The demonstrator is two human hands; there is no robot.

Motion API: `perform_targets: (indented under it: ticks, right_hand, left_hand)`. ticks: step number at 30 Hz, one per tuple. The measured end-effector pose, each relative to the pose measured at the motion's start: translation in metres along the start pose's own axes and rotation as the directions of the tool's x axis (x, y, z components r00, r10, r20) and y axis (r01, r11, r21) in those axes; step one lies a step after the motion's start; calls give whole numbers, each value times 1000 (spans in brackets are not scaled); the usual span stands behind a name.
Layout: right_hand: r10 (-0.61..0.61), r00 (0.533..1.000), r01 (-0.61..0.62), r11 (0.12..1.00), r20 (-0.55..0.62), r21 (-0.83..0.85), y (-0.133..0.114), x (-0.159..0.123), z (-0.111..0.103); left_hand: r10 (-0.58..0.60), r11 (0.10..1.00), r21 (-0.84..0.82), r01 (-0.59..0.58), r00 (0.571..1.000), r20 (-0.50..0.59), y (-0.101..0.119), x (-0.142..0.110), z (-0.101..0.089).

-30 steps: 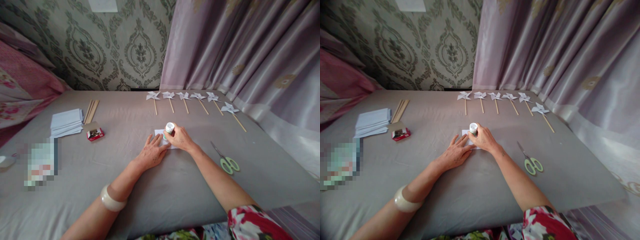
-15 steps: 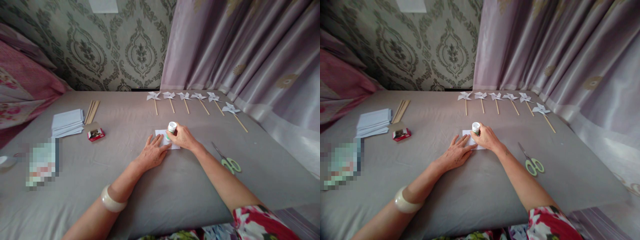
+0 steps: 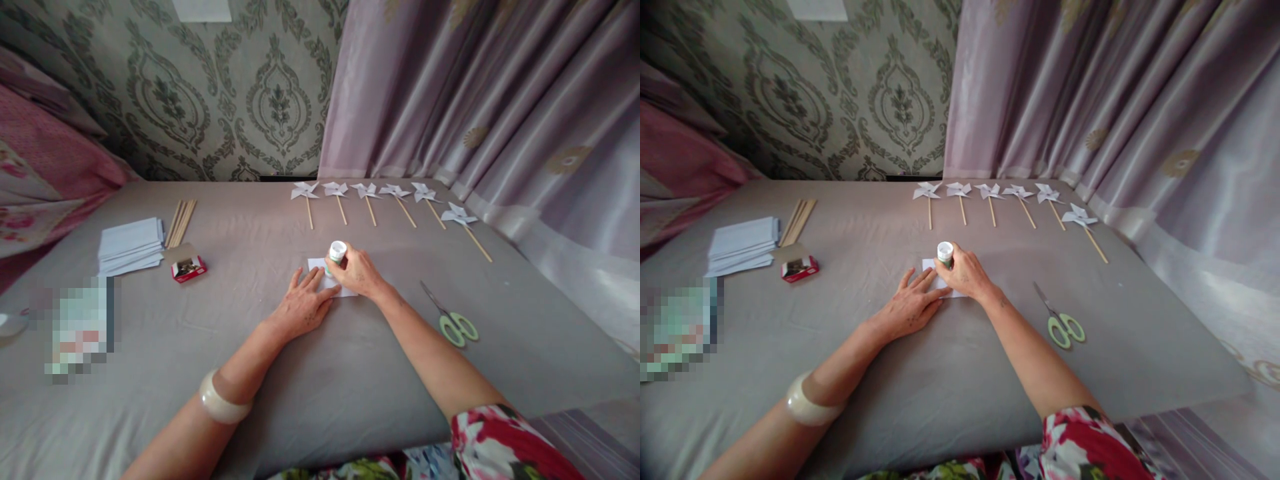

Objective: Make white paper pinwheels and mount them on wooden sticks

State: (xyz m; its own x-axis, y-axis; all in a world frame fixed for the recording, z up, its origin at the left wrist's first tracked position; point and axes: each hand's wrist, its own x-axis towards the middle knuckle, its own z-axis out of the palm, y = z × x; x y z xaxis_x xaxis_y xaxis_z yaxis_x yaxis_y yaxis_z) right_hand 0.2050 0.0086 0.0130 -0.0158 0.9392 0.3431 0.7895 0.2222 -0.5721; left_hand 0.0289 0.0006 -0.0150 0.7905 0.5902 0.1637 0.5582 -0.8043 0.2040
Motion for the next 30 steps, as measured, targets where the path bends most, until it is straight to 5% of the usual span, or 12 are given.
perform_targets:
  ticks: [30]
  right_hand:
    - [6, 999, -7, 1000, 48, 3, -1, 3, -4]
  left_hand:
    - [-15, 1000, -8, 15, 1000, 11, 1, 1, -1]
